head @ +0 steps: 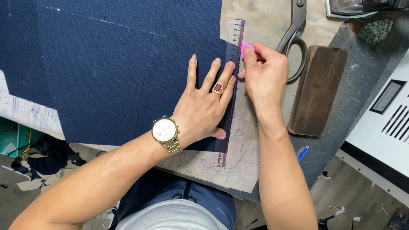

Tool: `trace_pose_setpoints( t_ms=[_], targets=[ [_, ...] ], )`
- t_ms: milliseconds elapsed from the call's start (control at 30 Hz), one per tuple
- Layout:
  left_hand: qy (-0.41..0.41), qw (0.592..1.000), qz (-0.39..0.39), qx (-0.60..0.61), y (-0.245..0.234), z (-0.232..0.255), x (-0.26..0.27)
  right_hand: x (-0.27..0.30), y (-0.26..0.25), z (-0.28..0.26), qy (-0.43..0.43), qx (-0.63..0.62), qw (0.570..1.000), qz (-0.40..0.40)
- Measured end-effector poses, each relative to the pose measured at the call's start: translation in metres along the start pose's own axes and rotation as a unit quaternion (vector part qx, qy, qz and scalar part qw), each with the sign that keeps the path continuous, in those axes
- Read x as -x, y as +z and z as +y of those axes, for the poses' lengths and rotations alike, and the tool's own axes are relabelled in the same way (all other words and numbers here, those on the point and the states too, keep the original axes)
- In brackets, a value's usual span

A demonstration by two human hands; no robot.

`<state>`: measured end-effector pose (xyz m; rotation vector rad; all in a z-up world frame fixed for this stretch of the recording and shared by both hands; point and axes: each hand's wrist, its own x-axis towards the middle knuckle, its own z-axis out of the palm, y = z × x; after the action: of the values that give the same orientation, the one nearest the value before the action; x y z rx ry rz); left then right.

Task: The person uses a ruler and chalk to mark lines on blue fabric, then cuts the fabric along the markings with shears before unfolding the piece.

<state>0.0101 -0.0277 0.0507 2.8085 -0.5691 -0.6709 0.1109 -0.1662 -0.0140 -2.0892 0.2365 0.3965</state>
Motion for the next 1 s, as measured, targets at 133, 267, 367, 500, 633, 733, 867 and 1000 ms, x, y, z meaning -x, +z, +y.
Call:
trace_pose_setpoints(
  t_ms=[133, 267, 367, 500, 633, 733, 867, 1000],
  targets=[
    [0.000, 1.000, -0.002, 0.004, 0.002, 0.000, -0.001, 0.003, -0.002, -0.003, -0.012, 0.022, 1.000, -0.001],
    [0.000, 1.000, -0.005, 0.005, 0.001, -0.001, -0.001, 0.008, -0.005, -0.011, -0.016, 0.044, 0.999, -0.010],
    [0.003, 1.000, -0.002, 0.006, 0.002, -0.001, 0.000, 0.014, -0.010, -0.013, -0.022, 0.050, 0.998, -0.023],
    [0.002, 1.000, 0.001, -0.002, 0.005, 0.000, -0.001, 0.029, -0.016, -0.014, -0.031, 0.037, 0.998, -0.044],
    [0.004, 1.000, 0.010, -0.007, 0.005, 0.000, 0.000, 0.053, -0.020, -0.014, -0.008, 0.060, 0.997, -0.053],
    [0.003, 1.000, 0.023, -0.008, 0.007, 0.001, 0.000, 0.076, -0.024, -0.007, 0.027, 0.094, 0.993, -0.063],
    [-0.001, 0.999, 0.036, -0.006, 0.009, 0.002, 0.002, 0.111, -0.030, 0.004, 0.035, 0.126, 0.988, -0.077],
    [-0.004, 0.989, 0.117, -0.085, 0.028, 0.000, -0.002, 0.143, -0.034, 0.045, -0.030, 0.164, 0.982, -0.095]
  ],
)
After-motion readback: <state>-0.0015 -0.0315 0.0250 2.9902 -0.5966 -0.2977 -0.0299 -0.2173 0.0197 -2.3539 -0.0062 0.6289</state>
